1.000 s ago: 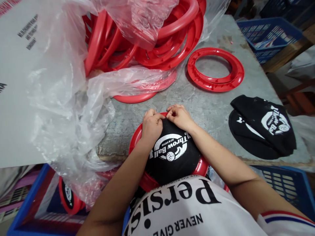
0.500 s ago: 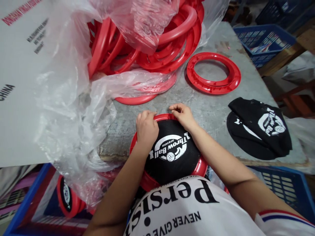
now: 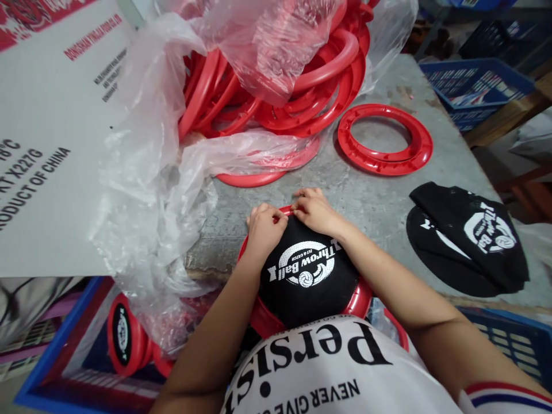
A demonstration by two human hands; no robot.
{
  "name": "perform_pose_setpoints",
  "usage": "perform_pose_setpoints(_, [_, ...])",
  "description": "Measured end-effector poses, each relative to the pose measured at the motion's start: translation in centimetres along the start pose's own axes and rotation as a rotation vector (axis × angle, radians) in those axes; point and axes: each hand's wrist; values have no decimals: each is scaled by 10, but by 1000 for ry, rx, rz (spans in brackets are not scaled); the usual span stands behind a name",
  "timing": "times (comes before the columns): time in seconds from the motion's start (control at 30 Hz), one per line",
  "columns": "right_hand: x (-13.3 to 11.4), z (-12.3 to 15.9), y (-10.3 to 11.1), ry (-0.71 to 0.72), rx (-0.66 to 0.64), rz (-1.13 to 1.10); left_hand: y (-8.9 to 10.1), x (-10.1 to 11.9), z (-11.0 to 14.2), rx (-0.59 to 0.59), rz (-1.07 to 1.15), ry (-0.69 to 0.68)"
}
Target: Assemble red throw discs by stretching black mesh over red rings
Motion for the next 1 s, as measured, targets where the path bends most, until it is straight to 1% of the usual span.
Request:
perform_pose_setpoints(0.1, [-2,-13,-1,4,-150,-12,-2,-1,-1,11,-9,-8])
perform_pose_setpoints(0.17, [-1,-19,-3,3,-178,-58,-3,-2,-1,24,-9,-5])
perform_pose_setpoints(0.23, [2,-20,-7,-25,-145,-124,-4,-3,-2,37,-3,-3])
perform_pose_setpoints(0.33, [6,-16,-12,-61,-59,-210,-5,-4,-2,49,-13,-15])
perform_pose_setpoints(0.43, [8,-11,-13,-69,-13,-227,-7,-4,-2,62,-32,-21])
perform_pose_setpoints(0.6, [4,-9,-12,-79,4,-204,-9,-5,-1,81,-49,-37])
perform_pose_setpoints(0.8, [3,-8,-12,-82,6,-192,-7,-2,-1,57,-87,-29])
perform_pose_setpoints(1.0, [1,-9,-13,-107,7,-173,-9,-2,-4,61,-106,-25])
Point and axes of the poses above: each hand's wrist, its own z-axis away from the middle knuckle, its own y-axis out of the back of the hand, x = y × z, and after that the axes turned 9 degrees about x, right-handed
